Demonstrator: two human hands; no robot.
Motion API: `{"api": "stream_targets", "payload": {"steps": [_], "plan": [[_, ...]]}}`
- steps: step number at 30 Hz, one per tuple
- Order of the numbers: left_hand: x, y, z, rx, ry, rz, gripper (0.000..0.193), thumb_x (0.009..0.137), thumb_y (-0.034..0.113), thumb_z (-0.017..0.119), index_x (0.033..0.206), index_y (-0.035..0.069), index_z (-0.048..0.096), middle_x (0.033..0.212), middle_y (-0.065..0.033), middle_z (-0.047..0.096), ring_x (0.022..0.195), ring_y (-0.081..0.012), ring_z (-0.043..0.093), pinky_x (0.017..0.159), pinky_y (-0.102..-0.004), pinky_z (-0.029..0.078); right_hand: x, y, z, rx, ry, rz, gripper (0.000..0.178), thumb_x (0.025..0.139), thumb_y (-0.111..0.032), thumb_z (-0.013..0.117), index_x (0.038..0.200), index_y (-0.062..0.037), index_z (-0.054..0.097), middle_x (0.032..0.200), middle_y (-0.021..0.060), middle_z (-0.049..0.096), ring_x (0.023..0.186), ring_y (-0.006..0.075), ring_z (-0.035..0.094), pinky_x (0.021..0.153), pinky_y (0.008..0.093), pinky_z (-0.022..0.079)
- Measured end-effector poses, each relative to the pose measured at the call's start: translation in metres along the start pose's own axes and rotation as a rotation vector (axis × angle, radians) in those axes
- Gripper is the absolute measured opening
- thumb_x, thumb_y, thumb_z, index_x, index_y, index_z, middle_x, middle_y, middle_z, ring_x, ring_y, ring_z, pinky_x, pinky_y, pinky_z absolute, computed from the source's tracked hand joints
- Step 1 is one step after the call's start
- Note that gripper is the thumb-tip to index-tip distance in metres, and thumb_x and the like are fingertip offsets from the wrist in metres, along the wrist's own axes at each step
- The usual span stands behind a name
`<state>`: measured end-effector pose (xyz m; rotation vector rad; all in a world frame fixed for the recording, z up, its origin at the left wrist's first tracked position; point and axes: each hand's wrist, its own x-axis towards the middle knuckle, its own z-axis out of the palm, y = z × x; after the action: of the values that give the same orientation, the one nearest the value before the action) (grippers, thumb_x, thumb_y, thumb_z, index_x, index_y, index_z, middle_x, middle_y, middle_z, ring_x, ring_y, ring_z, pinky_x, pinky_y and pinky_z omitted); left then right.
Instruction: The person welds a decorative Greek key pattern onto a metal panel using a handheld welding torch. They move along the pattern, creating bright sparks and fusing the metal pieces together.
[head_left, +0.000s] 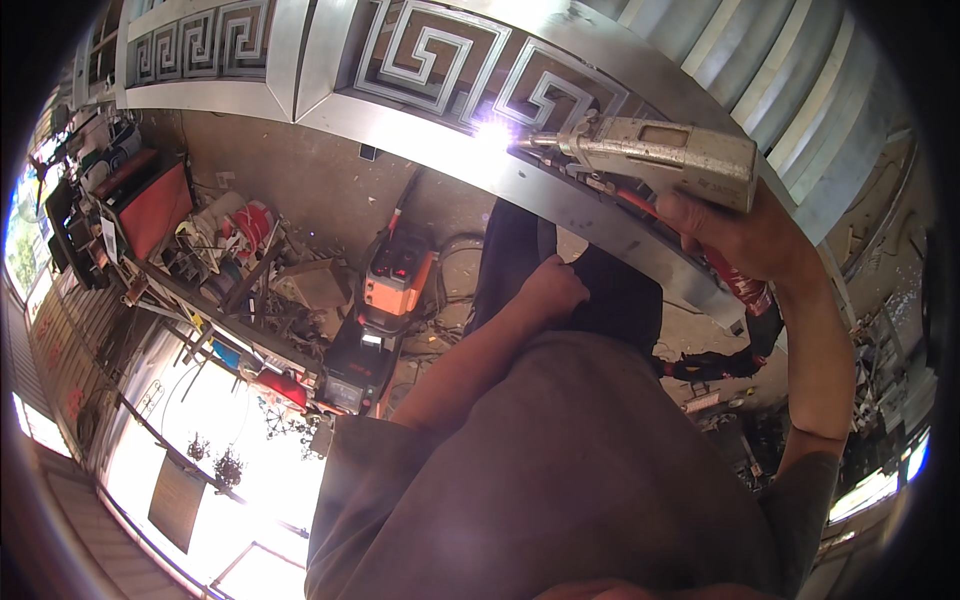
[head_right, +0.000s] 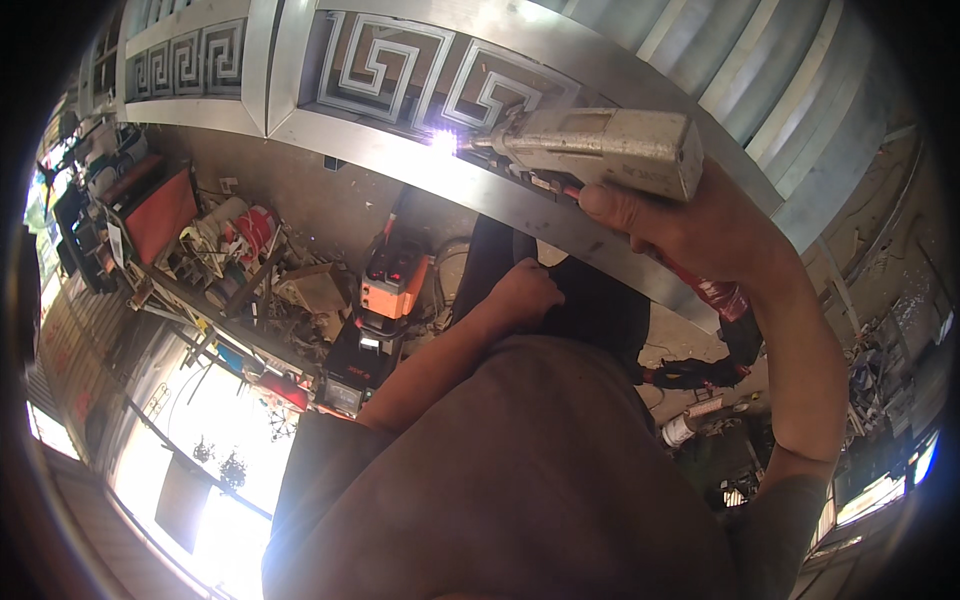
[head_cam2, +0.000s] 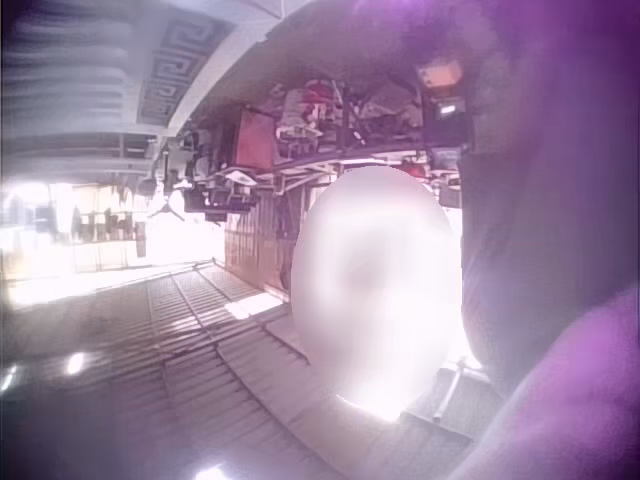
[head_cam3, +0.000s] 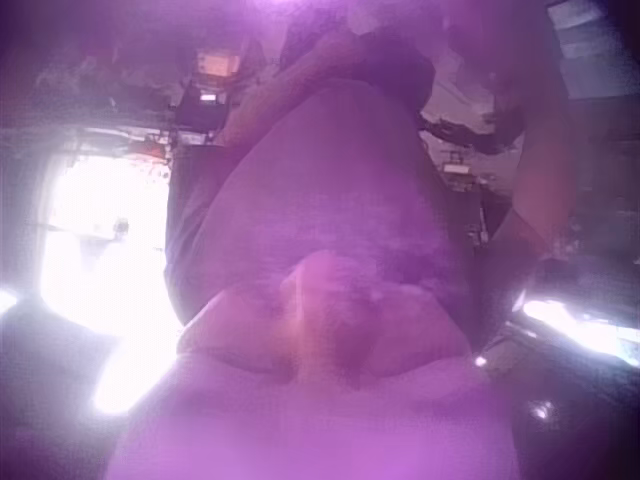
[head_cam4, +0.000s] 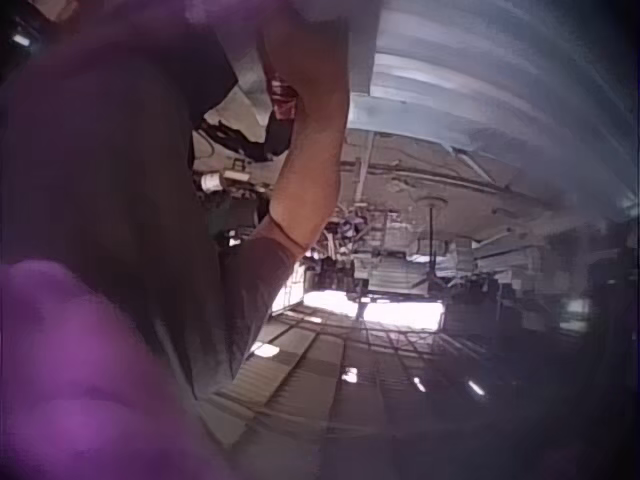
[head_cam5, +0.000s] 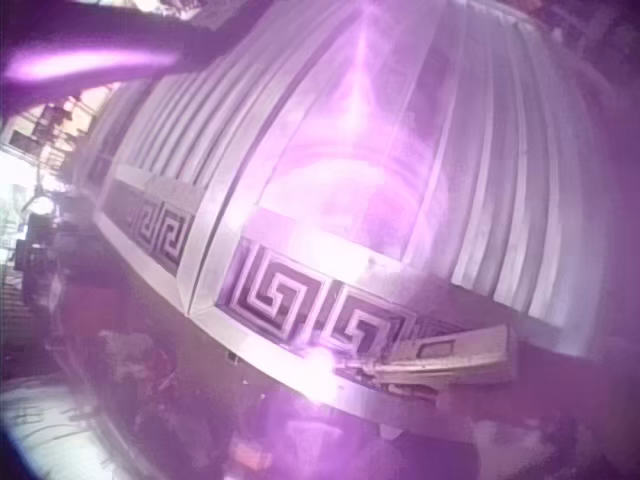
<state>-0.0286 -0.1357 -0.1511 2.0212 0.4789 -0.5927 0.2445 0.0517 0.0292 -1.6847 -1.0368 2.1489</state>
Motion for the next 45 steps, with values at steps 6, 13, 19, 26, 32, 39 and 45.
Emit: {"api": "stream_targets", "payload": {"steps": [6, 13, 19, 26, 32, 39, 45], "plan": [[-0.001, 0.000, -0.001, -0.005, 0.005, 0.001, 0.015, 0.085, 0.018, 0.068, 0.095, 0.022, 0.079, 0.091, -0.0023, 0.077, 0.099, -0.0238, 0.073, 0.100, -0.0417, 0.050, 0.000, -0.002, 0.000, 0.016, -0.008, -0.007, 0.056, 0.097, -0.043, 0.083, 0.137, -0.0058, 0.069, 0.097, 0.0010, 0.074, 0.075, 0.0092, 0.066, 0.063, 0.0279, 0.056], [0.001, -0.002, 0.001, -0.004, 0.008, 0.004, 0.015, 0.084, 0.018, 0.068, 0.094, 0.022, 0.079, 0.090, -0.0023, 0.077, 0.100, -0.0238, 0.073, 0.100, -0.0415, 0.049, 0.001, 0.001, -0.003, -0.010, 0.002, 0.043, 0.055, 0.097, -0.044, 0.084, 0.132, -0.0043, 0.070, 0.092, 0.0010, 0.072, 0.073, 0.0095, 0.066, 0.062, 0.0282, 0.055], [0.002, 0.000, -0.003, 0.003, 0.027, 0.009, 0.013, 0.083, 0.020, 0.068, 0.092, 0.022, 0.078, 0.089, -0.0023, 0.076, 0.098, -0.0240, 0.073, 0.097, -0.0414, 0.050, -0.002, 0.000, -0.002, -0.011, 0.032, 0.050, 0.059, 0.095, -0.047, 0.085, 0.132, -0.0038, 0.070, 0.094, 0.0017, 0.073, 0.074, 0.0104, 0.066, 0.063, 0.0292, 0.055], [0.003, 0.000, -0.008, -0.001, 0.023, 0.019, 0.011, 0.082, 0.021, 0.069, 0.090, 0.021, 0.077, 0.089, -0.0022, 0.076, 0.097, -0.0243, 0.073, 0.096, -0.0417, 0.049, -0.004, 0.003, -0.007, 0.012, 0.005, 0.075, 0.059, 0.095, -0.046, 0.085, 0.134, -0.0047, 0.070, 0.095, 0.0014, 0.074, 0.074, 0.0103, 0.065, 0.064, 0.0291, 0.055], [0.006, 0.002, -0.009, 0.022, -0.001, -0.007, 0.015, 0.082, 0.018, 0.072, 0.092, 0.026, 0.080, 0.092, 0.0007, 0.078, 0.100, -0.0204, 0.073, 0.097, -0.0377, 0.050, -0.003, 0.007, -0.010, 0.009, -0.010, 0.095, 0.060, 0.095, -0.046, 0.086, 0.136, -0.0060, 0.069, 0.096, 0.0000, 0.074, 0.075, 0.0095, 0.065, 0.065, 0.0283, 0.054], [0.007, -0.001, -0.003, 0.003, 0.044, 0.020, 0.016, 0.082, 0.020, 0.069, 0.094, 0.022, 0.079, 0.090, -0.0026, 0.077, 0.100, -0.0240, 0.073, 0.099, -0.0422, 0.049, -0.014, 0.010, -0.016, 0.103, 0.045, 0.130, 0.053, 0.097, -0.031, 0.085, 0.138, -0.0026, 0.066, 0.099, 0.0035, 0.073, 0.076, 0.0100, 0.068, 0.065, 0.0291, 0.056], [0.008, -0.001, -0.005, -0.015, 0.018, 0.010, 0.017, 0.081, 0.019, 0.069, 0.094, 0.022, 0.079, 0.091, -0.0035, 0.076, 0.100, -0.0245, 0.073, 0.099, -0.0422, 0.049, -0.014, 0.005, -0.019, 0.084, 0.046, 0.075, 0.051, 0.098, -0.031, 0.083, 0.136, -0.0018, 0.067, 0.097, 0.0034, 0.073, 0.071, 0.0103, 0.067, 0.063, 0.0282, 0.055]]}}
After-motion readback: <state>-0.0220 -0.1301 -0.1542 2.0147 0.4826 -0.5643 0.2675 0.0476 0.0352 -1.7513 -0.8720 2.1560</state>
